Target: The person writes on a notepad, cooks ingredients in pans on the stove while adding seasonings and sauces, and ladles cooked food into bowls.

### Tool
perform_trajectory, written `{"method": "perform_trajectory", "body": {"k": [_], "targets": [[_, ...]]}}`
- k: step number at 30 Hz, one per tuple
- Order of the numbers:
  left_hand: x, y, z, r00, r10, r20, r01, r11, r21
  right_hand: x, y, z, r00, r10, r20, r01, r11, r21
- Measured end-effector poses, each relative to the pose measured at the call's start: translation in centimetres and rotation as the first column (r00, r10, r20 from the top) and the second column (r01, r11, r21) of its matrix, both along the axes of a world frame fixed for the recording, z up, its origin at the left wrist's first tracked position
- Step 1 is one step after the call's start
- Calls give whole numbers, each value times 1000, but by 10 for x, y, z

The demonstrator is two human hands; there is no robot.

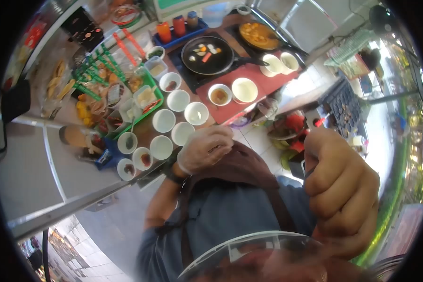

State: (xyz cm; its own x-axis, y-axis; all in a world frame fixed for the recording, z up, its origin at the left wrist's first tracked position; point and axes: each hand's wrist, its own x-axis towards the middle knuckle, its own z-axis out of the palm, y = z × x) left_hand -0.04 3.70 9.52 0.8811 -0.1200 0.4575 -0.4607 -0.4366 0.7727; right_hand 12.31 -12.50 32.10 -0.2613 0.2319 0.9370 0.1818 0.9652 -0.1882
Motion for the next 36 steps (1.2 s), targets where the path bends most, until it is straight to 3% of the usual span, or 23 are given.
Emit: {"method": "perform_trajectory", "body": {"k": [4, 6, 8, 9, 10, 11, 13, 15, 17, 18, 21, 23, 25, 27, 28, 29, 30, 31, 32, 33, 34, 35, 36], "targets": [[-31, -9, -29, 983, 129, -130, -163, 941, -297, 23, -13, -17, 970, 135, -201, -155, 984, -85], [-42, -12, -42, 940, 257, -226, -327, 871, -367, 81, -30, -45, 882, 401, -248, -469, 800, -373], [-47, -17, -46, 898, 365, -245, -436, 806, -400, 165, -53, -66, 975, 221, -21, -157, 621, -768], [-44, -19, -36, 880, 386, -276, -472, 776, -419, 195, -56, -71, 947, -168, 273, 321, 510, -798], [-39, -23, -37, 866, 395, -306, -497, 740, -453, 234, -48, -92, 770, -339, 540, 625, 235, -744], [-31, -29, -39, 851, 404, -336, -524, 701, -484, 280, -43, -127, 577, -501, 646, 761, 41, -647], [-7, -37, -48, 844, 403, -355, -519, 781, -347, 409, -59, -210, 288, -663, 691, 821, -201, -535], [31, -56, -72, 836, 408, -367, -501, 839, -210, 534, -91, -296, -153, -606, 781, 944, -323, -65], [66, -80, -117, 766, 455, -455, -499, 866, 26, 591, -115, -328, -101, -483, 870, 939, -335, -77], [88, -96, -119, 683, 455, -571, -551, 834, 6, 608, -116, -338, -57, -346, 936, 925, -372, -82], [115, -128, -203, 587, 420, -692, -547, 836, 43, 611, -121, -330, 116, -368, 922, 922, -305, -238], [130, -151, -220, 554, 443, -705, -581, 812, 54, 587, -105, -300, 37, -354, 934, 901, -393, -184], [133, -165, -259, 537, 403, -741, -622, 783, -25, 567, -88, -268, 8, -613, 790, 927, -292, -236], [135, -173, -276, 493, 400, -773, -604, 796, 27, 555, -58, -267, 35, -639, 768, 968, -168, -184], [136, -174, -288, 640, 509, -576, -463, 853, 239, 550, -51, -268, 55, -665, 744, 991, -55, -122], [134, -173, -298, 782, 519, -344, -336, 817, 469, 547, -49, -269, 60, -672, 738, 990, -56, -132], [132, -172, -295, 781, 523, -340, -333, 811, 481, 546, -45, -268, 24, -576, 817, 997, -49, -64], [132, -174, -290, 701, 550, -454, -401, 830, 387, 548, -37, -264, -21, -475, 880, 1000, -26, 10], [134, -174, -288, 613, 554, -563, -480, 828, 291, 552, -28, -255, -83, -419, 904, 991, -133, 29], [133, -173, -304, 609, 566, -556, -491, 819, 296, 558, -18, -241, -82, -428, 900, 992, -122, 33], [126, -175, -332, 621, 396, -676, -681, 700, -216, 564, -9, -227, -57, -455, 889, 991, -137, -6], [119, -184, -347, 691, 194, -697, -716, 317, -622, 571, -5, -223, -31, -474, 880, 987, -155, -48], [122, -186, -335, 300, 407, -863, -827, 562, -23, 590, 9, -241, -47, -495, 868, 972, -221, -73]]}}
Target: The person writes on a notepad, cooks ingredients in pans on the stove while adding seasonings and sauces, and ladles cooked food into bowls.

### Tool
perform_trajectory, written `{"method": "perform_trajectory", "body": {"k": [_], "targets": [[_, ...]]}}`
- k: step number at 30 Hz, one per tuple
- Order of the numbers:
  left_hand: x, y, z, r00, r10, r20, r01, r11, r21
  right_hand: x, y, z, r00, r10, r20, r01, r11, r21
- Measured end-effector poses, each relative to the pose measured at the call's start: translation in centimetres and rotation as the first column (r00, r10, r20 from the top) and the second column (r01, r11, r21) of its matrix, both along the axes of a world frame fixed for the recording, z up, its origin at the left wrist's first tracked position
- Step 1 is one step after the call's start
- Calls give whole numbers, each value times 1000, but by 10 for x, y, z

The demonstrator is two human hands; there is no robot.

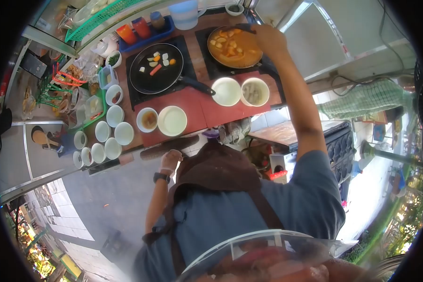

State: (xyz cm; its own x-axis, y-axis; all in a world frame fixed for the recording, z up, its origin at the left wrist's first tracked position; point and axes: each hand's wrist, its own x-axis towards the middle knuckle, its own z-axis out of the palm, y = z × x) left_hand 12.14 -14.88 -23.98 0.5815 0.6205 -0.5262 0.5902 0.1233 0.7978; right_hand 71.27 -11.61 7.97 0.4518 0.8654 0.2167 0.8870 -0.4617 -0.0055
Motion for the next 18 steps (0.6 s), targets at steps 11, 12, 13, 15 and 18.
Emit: {"method": "perform_trajectory", "body": {"k": [11, 12, 13, 15, 18], "targets": [[-54, -24, -51, 970, 43, -238, -34, 999, 42, 46, 4, -16, 992, -126, -23, 121, 978, -170], [-61, -31, -69, 964, 168, -204, -165, 986, 35, 40, -1, -11, 983, -180, -48, 170, 972, -160], [-63, -36, -72, 964, 173, -202, -171, 985, 29, 34, -7, -8, 969, -234, -77, 220, 963, -157], [-69, -41, -76, 912, 382, -150, -404, 897, -176, 36, -18, -3, 957, -270, -107, 248, 952, -180], [-85, -33, -91, 930, -230, -288, 325, 879, 350, 35, -30, -15, 950, -290, -118, 259, 939, -226]]}}
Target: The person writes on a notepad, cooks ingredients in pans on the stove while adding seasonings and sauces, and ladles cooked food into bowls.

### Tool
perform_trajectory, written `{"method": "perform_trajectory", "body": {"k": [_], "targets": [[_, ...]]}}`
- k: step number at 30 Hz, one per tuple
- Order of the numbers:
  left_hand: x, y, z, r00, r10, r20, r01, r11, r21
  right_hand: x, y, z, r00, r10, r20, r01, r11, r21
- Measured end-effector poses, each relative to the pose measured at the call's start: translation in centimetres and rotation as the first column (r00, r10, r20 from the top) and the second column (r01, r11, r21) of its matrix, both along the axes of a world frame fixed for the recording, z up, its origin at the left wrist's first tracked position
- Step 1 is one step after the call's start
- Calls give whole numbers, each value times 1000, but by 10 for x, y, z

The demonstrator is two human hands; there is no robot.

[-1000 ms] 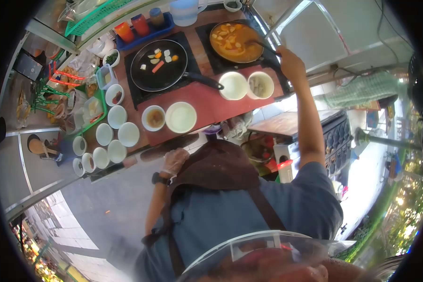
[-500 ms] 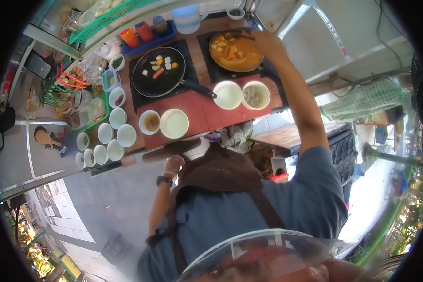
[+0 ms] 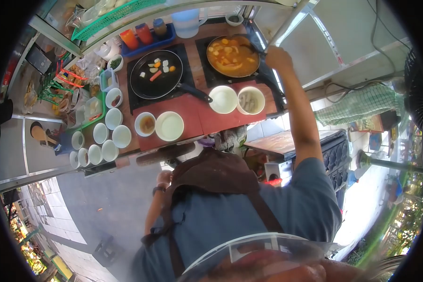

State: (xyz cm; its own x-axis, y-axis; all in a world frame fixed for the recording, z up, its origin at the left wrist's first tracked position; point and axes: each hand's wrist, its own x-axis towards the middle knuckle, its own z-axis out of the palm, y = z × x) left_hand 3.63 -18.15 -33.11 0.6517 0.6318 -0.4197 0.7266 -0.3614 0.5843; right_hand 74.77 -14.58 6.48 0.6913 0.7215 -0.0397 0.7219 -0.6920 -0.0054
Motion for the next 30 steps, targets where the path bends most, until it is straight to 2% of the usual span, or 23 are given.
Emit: {"method": "perform_trajectory", "body": {"k": [1, 2, 3, 5, 7, 8, 9, 10, 12, 13, 14, 15, 16, 19, 20, 21, 22, 23, 24, 25, 26, 29, 30], "targets": [[3, 1, 7, 973, -178, -149, 202, 966, 160, -10, -2, 3, 999, 33, 6, -33, 999, -43], [7, 1, 13, 991, 57, -124, -59, 998, -9, -17, -10, 9, 999, 37, 9, -37, 999, 38], [5, 2, 5, 991, 58, -124, -60, 998, -12, -23, -16, 21, 999, 38, 9, -38, 999, 35], [-5, 6, -18, 995, -88, -53, 93, 991, 99, -29, -28, 36, 997, -75, -21, 76, 996, 42], [10, 14, 9, 981, -173, -92, 183, 977, 111, -24, -31, 6, 999, -35, 3, 35, 999, 24], [18, 15, 21, 994, 58, -93, -69, 990, -122, -22, -32, -4, 1000, 10, 24, -10, 1000, 5], [24, 16, 26, 948, 281, -147, -315, 885, -342, -26, -34, -1, 1000, 11, 28, -12, 1000, 4], [20, 17, 11, 948, 285, -143, -318, 884, -344, -37, -35, 7, 998, 20, 56, -23, 998, 65], [8, 18, -18, 969, 245, -13, -233, 903, -361, -48, -29, 6, 996, 28, 81, -37, 992, 118], [7, 17, -25, 970, 244, -14, -232, 902, -364, -51, -24, 1, 988, 116, 100, -134, 971, 198], [4, 18, -30, 998, 47, -47, -54, 986, -159, -54, -21, -3, 972, 197, 125, -225, 934, 278], [3, 22, -31, 983, -138, -118, 145, 988, 48, -57, -21, -3, 973, 193, 125, -221, 934, 282], [1, 24, -30, 968, -223, -118, 239, 961, 138, -59, -17, -2, 961, 238, 141, -263, 945, 197], [-2, 30, -42, 970, -185, -160, 197, 979, 60, -71, 7, 27, 954, 260, 147, -273, 959, 75], [16, 23, -7, 892, 420, -165, -447, 772, -451, -66, 17, 25, 939, 300, 166, -322, 938, 126], [5, 20, -21, 946, 322, 32, -281, 866, -413, -61, 26, 21, 926, 331, 182, -362, 915, 178], [-3, 17, -37, 991, 85, 101, -73, 989, -125, -53, 37, 2, 891, 389, 235, -436, 877, 202], [-8, 18, -45, 981, -166, 98, 146, 972, 185, -49, 40, -4, 893, 386, 233, -433, 877, 209], [-11, 19, -36, 982, -165, 93, 145, 971, 191, -46, 43, -6, 889, 400, 222, -433, 892, 125], [-7, 16, -20, 989, 85, 120, -78, 995, -61, -41, 49, -5, 881, 421, 216, -439, 898, 39], [0, 13, -13, 937, 336, 91, -293, 903, -313, -32, 52, -2, 859, 464, 215, -483, 875, 43], [-12, -1, -27, 922, 372, 106, -321, 890, -325, -58, 47, 31, 849, 460, 261, -476, 879, -1], [-18, -4, -32, 935, 343, 89, -303, 904, -301, -73, 40, 38, 791, 527, 309, -559, 829, 19]]}}
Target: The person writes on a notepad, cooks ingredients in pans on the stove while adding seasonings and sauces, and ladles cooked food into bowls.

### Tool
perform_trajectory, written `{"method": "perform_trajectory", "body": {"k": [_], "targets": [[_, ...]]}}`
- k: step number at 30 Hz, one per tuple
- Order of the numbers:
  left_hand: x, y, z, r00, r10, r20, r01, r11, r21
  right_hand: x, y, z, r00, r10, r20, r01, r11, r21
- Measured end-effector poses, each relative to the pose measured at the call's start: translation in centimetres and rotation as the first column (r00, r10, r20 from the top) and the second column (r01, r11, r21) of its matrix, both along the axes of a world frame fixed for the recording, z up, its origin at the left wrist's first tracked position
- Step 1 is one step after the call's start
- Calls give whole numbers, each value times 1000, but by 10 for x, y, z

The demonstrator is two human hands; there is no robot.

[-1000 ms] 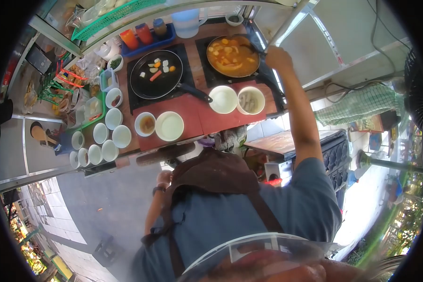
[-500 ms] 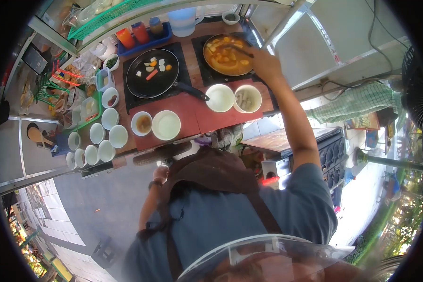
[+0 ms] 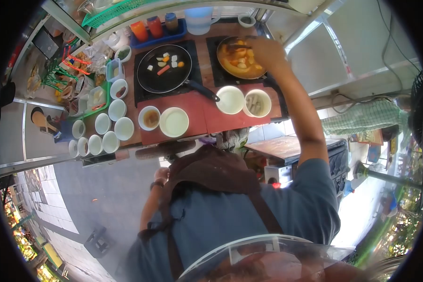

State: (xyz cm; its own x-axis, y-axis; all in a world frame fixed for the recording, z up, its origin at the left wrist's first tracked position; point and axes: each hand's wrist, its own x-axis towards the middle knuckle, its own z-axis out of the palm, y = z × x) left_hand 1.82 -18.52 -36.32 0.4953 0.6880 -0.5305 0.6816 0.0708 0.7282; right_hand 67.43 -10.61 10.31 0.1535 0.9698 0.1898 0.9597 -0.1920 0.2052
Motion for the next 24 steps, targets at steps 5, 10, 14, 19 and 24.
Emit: {"method": "perform_trajectory", "body": {"k": [5, 10, 14, 19, 24], "targets": [[-13, -3, 3, 834, -405, -376, 517, 810, 275, 7, -13, -13, 998, 52, 34, -52, 999, 11], [-15, 1, -14, 893, -329, -307, 378, 918, 117, 5, -39, -25, 973, 228, -24, -228, 974, 1], [4, 2, 3, 850, -357, -387, 469, 847, 250, 5, -63, 6, 995, 80, -53, -81, 997, -12], [24, 6, 37, 861, -316, -399, 423, 880, 214, 16, -91, -11, 981, -117, -154, 128, 989, 66], [13, 6, 14, 805, -408, -432, 547, 793, 270, 30, -101, -44, 911, -353, -214, 350, 935, -53]]}}
